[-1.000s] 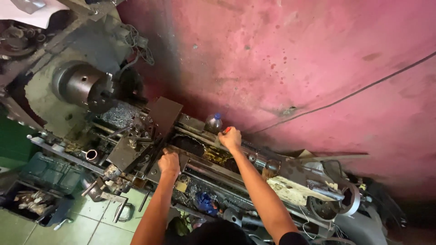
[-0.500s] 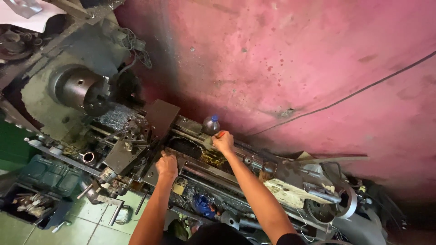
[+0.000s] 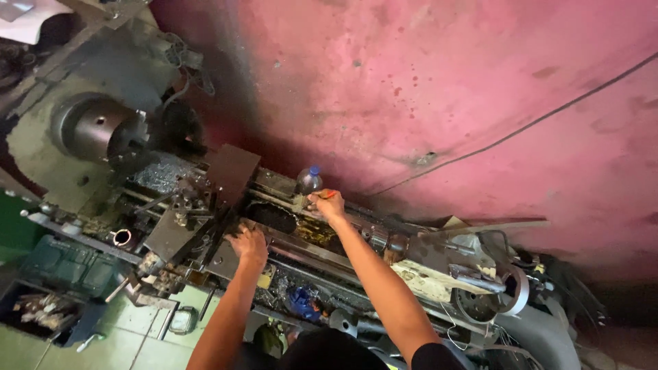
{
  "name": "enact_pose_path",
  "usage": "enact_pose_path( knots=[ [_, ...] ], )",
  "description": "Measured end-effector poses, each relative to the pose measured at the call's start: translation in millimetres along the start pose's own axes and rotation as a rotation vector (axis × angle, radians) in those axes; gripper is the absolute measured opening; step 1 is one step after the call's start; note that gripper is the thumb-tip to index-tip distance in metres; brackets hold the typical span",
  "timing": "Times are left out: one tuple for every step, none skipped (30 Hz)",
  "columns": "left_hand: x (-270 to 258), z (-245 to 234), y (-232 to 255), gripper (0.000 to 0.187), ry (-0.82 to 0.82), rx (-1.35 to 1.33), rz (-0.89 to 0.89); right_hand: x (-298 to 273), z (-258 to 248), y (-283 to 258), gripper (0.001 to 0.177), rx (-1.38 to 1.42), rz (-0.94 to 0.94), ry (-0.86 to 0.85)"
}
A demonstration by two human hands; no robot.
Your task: The person operates a metal lathe, using a brush to clean metal shavings from the chuck and bed while the machine runs. They also adjust the tool post and clear debris from the work area.
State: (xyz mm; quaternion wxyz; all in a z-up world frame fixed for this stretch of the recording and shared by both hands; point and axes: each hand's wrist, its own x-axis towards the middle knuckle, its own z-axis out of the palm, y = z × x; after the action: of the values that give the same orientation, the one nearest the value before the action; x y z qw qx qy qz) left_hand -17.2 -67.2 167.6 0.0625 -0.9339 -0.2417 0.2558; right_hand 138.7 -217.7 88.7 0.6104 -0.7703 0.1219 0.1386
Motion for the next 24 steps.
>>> enact_pose_path(
  knots=[
    [19.4, 20.2, 9.0, 0.062, 0.009, 0.0, 0.003, 9.5, -8.1, 7.8, 0.027, 0.004, -0.007, 0.005],
    [39.2, 40.1, 17.6, 0.073, 0.032, -0.028, 0.107, 18.8, -15.6, 15.4, 0.024, -0.173, -0.05, 0.047],
    [55.1, 64.3, 25.1, 0.084, 0.047, -0.058, 0.207, 24.3, -22.6, 26.8, 0.022, -0.355, -0.089, 0.083],
    [61.0, 67.0, 32.9, 0.084, 0.047, -0.061, 0.206, 11.9, -26.2, 7.3, 0.022, -0.357, -0.091, 0.082],
    [64.6, 72.2, 41.1, 0.086, 0.075, -0.1, 0.301, -3.1, -31.2, -9.2, 0.022, -0.536, -0.091, 0.091],
    [68.2, 77.3, 49.5, 0.088, 0.102, -0.14, 0.396, -17.8, -36.1, -25.9, 0.023, -0.716, -0.091, 0.099],
    [70.7, 84.0, 55.2, 0.088, 0.109, -0.141, 0.396, -21.6, -35.3, -33.6, 0.023, -0.715, -0.097, 0.102],
    [73.4, 90.5, 61.0, 0.083, 0.113, -0.148, 0.425, -25.5, -34.7, -41.3, 0.022, -0.802, -0.114, 0.089],
    [72.8, 99.9, 67.2, 0.079, 0.111, -0.154, 0.458, -32.3, -35.4, -45.8, 0.021, -0.891, -0.124, 0.075],
    [65.5, 91.5, 67.1, 0.079, 0.112, -0.154, 0.461, -22.6, -33.8, -32.7, 0.021, -0.891, -0.123, 0.078],
    [56.9, 84.7, 65.2, 0.081, 0.123, -0.155, 0.443, -14.8, -31.3, -17.8, 0.02, -0.822, -0.117, 0.042],
    [48.5, 78.2, 63.3, 0.084, 0.134, -0.156, 0.425, -6.8, -28.6, -2.7, 0.02, -0.753, -0.111, 0.005],
    [49.3, 83.7, 59.9, 0.084, 0.129, -0.153, 0.429, -12.8, -28.0, -2.9, 0.02, -0.752, -0.103, 0.005],
    [50.0, 89.4, 56.4, 0.084, 0.152, -0.162, 0.438, -18.8, -27.2, -3.1, 0.015, -0.52, -0.115, 0.006],
    [52.8, 92.5, 54.5, 0.084, 0.181, -0.173, 0.447, -22.2, -27.2, -6.0, 0.012, -0.287, -0.132, 0.01],
    [47.2, 97.8, 51.9, 0.084, 0.18, -0.171, 0.45, -23.0, -32.5, -0.9, 0.012, -0.287, -0.13, 0.013],
    [45.9, 99.4, 48.4, 0.074, 0.2, -0.209, 0.441, -19.8, -35.2, -0.4, 0.015, -0.311, -0.136, 0.034],
    [44.8, 101.1, 44.5, 0.064, 0.22, -0.247, 0.431, -16.6, -37.4, 0.0, 0.018, -0.334, -0.142, 0.055],
    [47.9, 102.2, 41.9, 0.064, 0.217, -0.249, 0.427, -11.3, -37.9, 4.2, 0.018, -0.336, -0.142, 0.05],
    [51.3, 103.9, 39.3, 0.07, 0.252, -0.284, 0.434, -5.9, -38.2, 9.0, 0.016, -0.419, -0.155, 0.109],
    [52.0, 108.2, 37.5, 0.076, 0.282, -0.318, 0.445, -3.0, -40.4, 16.9, 0.016, -0.503, -0.162, 0.17],
    [49.3, 109.3, 35.1, 0.076, 0.275, -0.318, 0.444, -10.7, -38.8, 15.5, 0.016, -0.506, -0.157, 0.167],
    [50.7, 107.1, 32.1, 0.078, 0.272, -0.343, 0.438, -14.3, -35.1, 10.3, 0.017, -0.588, -0.189, 0.141],
    [52.1, 104.8, 29.1, 0.08, 0.269, -0.368, 0.431, -18.0, -31.5, 4.8, 0.018, -0.669, -0.222, 0.114]
  ],
)
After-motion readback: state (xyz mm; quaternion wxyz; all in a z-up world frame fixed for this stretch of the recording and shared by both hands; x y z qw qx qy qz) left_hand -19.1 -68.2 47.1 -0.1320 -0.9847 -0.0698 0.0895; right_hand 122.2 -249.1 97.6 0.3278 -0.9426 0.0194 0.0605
